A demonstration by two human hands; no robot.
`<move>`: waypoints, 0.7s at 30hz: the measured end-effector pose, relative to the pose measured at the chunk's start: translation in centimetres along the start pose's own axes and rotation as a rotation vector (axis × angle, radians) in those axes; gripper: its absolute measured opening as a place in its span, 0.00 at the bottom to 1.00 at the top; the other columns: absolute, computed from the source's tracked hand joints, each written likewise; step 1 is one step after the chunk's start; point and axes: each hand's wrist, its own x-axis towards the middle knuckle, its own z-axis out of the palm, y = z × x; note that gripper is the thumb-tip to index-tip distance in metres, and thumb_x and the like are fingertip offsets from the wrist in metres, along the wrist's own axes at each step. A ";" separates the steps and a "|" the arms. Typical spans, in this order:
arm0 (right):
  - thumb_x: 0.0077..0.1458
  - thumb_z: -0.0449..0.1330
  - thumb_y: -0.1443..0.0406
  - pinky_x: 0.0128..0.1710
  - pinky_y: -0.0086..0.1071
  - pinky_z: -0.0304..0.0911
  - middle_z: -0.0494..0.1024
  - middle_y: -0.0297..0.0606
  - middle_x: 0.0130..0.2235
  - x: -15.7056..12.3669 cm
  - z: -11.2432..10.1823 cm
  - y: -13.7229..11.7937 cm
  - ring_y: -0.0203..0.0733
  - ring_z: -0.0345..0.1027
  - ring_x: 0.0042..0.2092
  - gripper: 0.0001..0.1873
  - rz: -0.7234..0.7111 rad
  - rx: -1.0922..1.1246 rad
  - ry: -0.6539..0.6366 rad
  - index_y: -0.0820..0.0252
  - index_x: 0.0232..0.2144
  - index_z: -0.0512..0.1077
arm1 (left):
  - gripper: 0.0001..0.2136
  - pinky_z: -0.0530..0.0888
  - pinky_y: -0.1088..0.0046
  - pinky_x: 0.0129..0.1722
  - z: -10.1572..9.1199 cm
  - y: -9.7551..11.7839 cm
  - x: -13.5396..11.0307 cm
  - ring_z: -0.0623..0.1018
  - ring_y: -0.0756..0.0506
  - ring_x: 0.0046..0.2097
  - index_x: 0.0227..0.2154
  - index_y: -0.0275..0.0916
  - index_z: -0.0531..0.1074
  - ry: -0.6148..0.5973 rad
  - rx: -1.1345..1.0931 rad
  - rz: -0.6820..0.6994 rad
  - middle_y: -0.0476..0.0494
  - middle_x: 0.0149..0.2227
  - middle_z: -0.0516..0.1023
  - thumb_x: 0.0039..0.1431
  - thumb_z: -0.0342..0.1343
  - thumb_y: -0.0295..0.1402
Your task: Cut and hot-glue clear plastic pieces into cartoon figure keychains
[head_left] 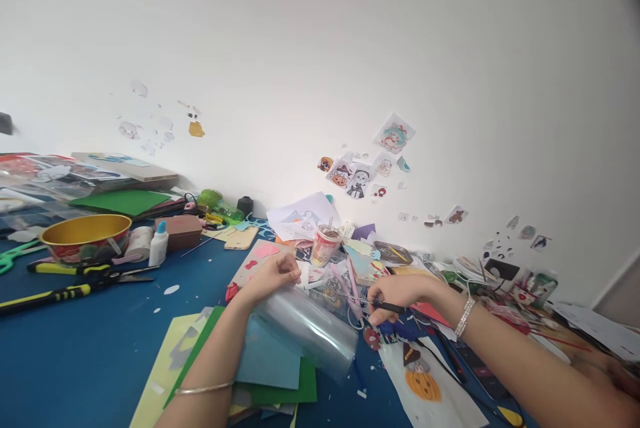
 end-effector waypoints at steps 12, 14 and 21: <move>0.43 0.61 0.50 0.19 0.27 0.49 0.63 0.27 0.20 3.0 1.3 -1.5 0.31 0.54 0.21 0.18 -0.030 -0.041 0.164 0.59 0.26 0.69 | 0.13 0.66 0.72 0.31 0.1 0.2 -0.1 0.74 0.47 0.29 0.23 0.40 0.62 -0.008 -0.065 -0.010 0.50 0.24 0.76 0.48 0.57 0.43; 0.43 0.61 0.50 0.18 0.27 0.46 0.60 0.26 0.19 3.3 1.5 -0.9 0.30 0.51 0.20 0.18 -0.051 -0.041 0.195 0.58 0.23 0.67 | 0.13 0.66 0.73 0.30 0.1 0.2 -0.1 0.74 0.48 0.29 0.23 0.40 0.62 -0.012 -0.068 -0.005 0.50 0.24 0.76 0.48 0.57 0.43; 0.39 0.64 0.49 0.19 0.29 0.40 0.53 0.25 0.18 2.9 2.0 0.2 0.29 0.44 0.21 0.22 -0.122 0.001 0.312 0.58 0.16 0.60 | 0.14 0.67 0.73 0.31 0.1 0.2 0.0 0.74 0.48 0.29 0.22 0.39 0.63 0.014 -0.001 -0.020 0.51 0.24 0.75 0.47 0.56 0.44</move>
